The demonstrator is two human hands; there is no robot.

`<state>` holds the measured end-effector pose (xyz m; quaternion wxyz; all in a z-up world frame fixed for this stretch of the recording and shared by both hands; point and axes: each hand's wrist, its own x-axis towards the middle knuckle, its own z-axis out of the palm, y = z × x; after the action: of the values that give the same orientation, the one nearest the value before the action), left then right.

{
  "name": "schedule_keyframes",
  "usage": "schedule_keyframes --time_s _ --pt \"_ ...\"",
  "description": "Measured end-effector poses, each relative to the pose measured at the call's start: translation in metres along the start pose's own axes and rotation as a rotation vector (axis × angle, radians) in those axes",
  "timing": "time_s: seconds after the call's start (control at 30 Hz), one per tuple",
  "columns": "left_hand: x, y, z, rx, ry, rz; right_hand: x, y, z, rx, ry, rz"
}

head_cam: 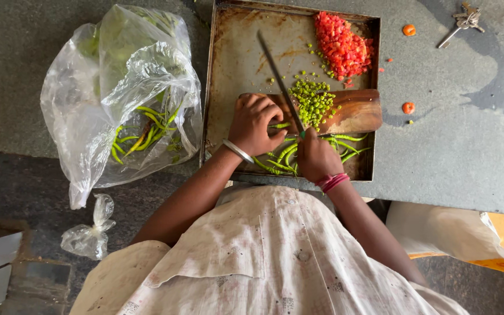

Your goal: The person chops green chillies on a wooden board using a large knife, occasionally reaching into a plastic bag to retrieve more chillies.

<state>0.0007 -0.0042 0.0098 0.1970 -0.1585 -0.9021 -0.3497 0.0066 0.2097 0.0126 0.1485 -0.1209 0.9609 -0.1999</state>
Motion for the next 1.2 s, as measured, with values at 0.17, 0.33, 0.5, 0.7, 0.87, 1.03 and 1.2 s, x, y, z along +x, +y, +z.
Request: schedule_keyframes --time_s 0.17,0.33,0.5,0.7,0.87,1.03,1.2 --pt "-0.003 -0.006 0.003 0.014 -0.050 -0.028 -0.010 -0.006 -0.010 0.013 0.028 0.016" --pt "-0.002 -0.004 0.006 -0.007 0.004 0.022 -0.001 -0.015 -0.003 -0.045 -0.008 -0.035" --pt "-0.005 -0.008 0.009 -0.008 -0.015 0.013 -0.001 -0.009 -0.014 -0.031 0.008 0.045" --pt "-0.003 -0.008 0.012 -0.033 -0.003 0.012 0.006 -0.009 -0.008 -0.068 -0.029 0.020" --pt "-0.005 -0.008 0.011 -0.009 0.007 0.000 -0.003 -0.015 -0.002 -0.036 -0.023 0.016" --pt "-0.005 -0.009 0.009 -0.054 0.007 0.022 0.007 0.002 -0.002 -0.068 -0.024 0.030" --pt "-0.004 -0.013 0.006 -0.065 0.005 0.037 -0.005 0.002 0.002 -0.003 0.023 -0.052"
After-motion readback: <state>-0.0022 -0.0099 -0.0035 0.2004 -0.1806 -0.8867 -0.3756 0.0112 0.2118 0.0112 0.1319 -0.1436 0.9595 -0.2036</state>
